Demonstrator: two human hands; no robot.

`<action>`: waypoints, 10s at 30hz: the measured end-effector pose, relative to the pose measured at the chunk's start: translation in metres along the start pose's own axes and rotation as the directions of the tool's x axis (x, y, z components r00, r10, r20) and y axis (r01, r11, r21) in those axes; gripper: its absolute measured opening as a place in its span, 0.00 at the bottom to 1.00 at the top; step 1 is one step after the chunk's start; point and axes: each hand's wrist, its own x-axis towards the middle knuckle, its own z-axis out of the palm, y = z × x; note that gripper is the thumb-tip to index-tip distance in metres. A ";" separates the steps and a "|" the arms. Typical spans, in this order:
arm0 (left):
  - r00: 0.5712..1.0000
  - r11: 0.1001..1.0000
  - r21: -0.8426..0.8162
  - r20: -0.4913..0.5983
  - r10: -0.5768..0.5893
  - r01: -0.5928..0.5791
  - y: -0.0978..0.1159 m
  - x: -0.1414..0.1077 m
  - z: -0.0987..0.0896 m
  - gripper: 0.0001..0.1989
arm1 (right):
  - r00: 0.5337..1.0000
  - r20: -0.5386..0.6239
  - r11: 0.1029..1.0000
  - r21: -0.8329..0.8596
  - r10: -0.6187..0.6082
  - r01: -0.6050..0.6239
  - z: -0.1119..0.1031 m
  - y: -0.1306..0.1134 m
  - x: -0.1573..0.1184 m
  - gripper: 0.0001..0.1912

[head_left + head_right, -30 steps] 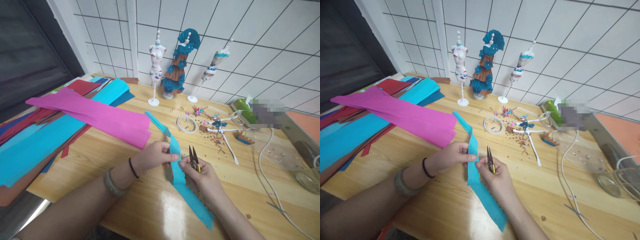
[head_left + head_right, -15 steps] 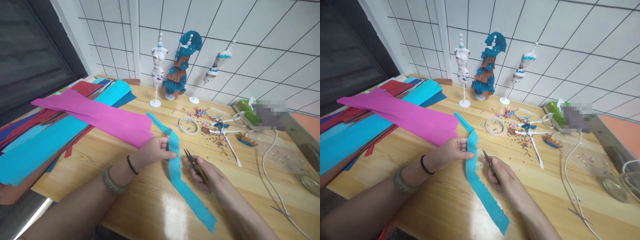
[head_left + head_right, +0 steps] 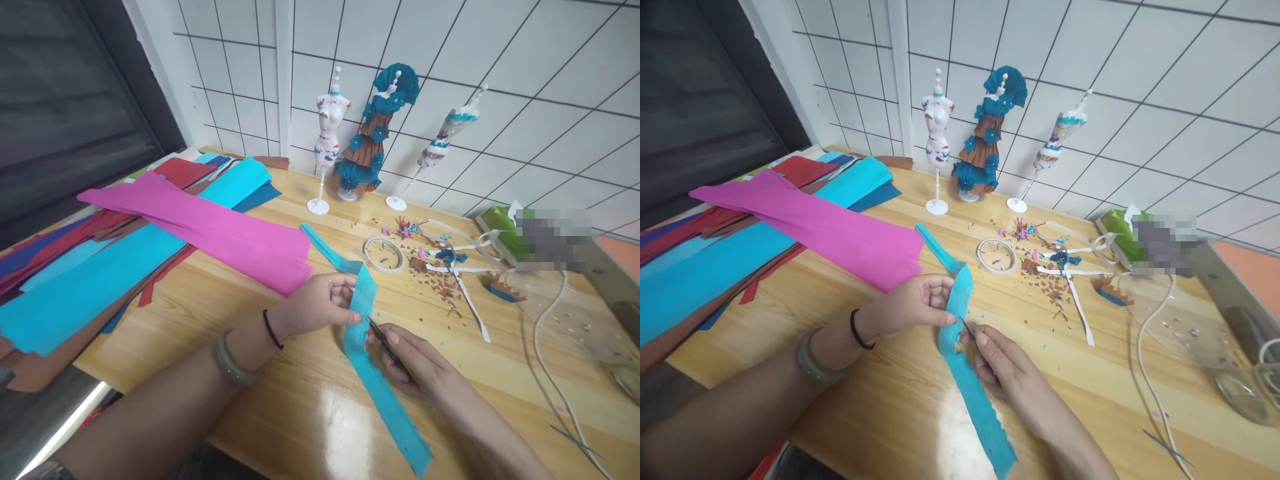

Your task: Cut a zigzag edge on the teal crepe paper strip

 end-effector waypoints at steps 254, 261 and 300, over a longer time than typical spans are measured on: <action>0.985 0.975 0.216 -0.172 -0.021 0.058 0.005 -0.006 0.011 0.14 | 0.992 -0.112 0.999 -0.002 -0.048 0.048 0.013 0.003 0.002 0.18; 0.990 0.979 0.201 -0.140 0.003 0.026 0.008 -0.006 0.013 0.10 | 0.993 -0.100 0.998 -0.004 -0.060 0.060 0.012 0.003 0.003 0.19; 0.994 0.973 0.227 -0.105 -0.018 0.041 0.004 -0.006 0.008 0.10 | 0.996 -0.047 0.997 -0.007 -0.074 0.074 0.008 0.001 0.003 0.16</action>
